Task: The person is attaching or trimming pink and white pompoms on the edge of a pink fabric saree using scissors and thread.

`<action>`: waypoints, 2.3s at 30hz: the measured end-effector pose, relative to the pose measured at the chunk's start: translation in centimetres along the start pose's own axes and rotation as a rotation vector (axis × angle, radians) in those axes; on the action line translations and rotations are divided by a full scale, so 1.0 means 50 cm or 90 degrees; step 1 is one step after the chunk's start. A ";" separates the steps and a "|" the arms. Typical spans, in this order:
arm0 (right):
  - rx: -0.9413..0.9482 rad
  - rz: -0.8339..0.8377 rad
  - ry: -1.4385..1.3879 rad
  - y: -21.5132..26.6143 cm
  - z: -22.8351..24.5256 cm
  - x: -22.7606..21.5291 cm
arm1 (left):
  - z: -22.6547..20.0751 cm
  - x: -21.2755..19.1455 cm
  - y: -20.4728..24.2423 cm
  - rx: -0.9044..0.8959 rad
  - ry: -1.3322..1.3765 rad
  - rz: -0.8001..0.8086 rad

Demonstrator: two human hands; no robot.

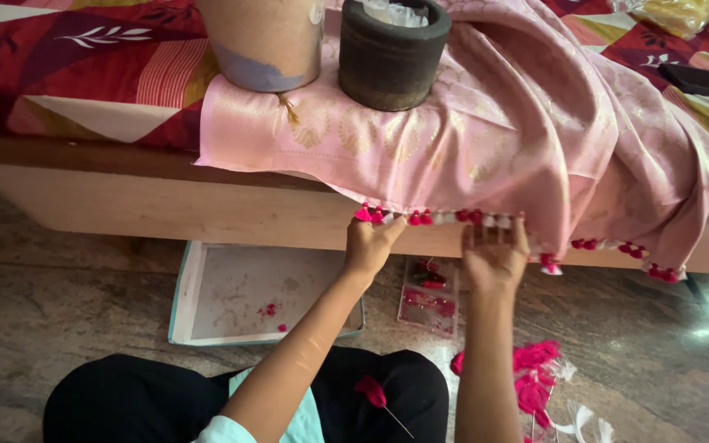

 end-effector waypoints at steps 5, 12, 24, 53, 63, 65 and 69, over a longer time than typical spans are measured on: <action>-0.024 0.074 0.006 0.008 0.089 0.036 | -0.028 0.043 0.013 -0.090 0.066 0.128; -0.049 0.100 0.017 0.037 0.142 0.048 | -0.017 0.159 0.049 -0.279 0.562 0.227; -0.012 0.201 0.007 0.018 0.136 0.066 | 0.012 0.155 0.092 -0.147 0.226 0.123; 0.019 0.123 -0.041 0.014 0.136 0.021 | -0.041 0.064 0.095 -0.322 0.794 0.229; 0.010 0.102 -0.055 0.045 0.108 0.041 | 0.011 -0.035 0.019 -0.249 0.303 0.102; 0.000 0.082 -0.064 0.048 0.112 0.032 | 0.003 -0.042 0.011 -0.239 0.265 0.098; 0.004 0.096 -0.054 0.044 0.115 0.029 | 0.029 -0.048 -0.001 -0.248 0.243 0.105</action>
Point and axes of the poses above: each hand's wrist, its own y-axis away from the middle knuckle, its own x-axis out of the palm, z = x × y, the point moved 10 cm from there along -y, towards the middle knuckle, and after that the axes turned 7 degrees about -y, right-handed, at the moved point
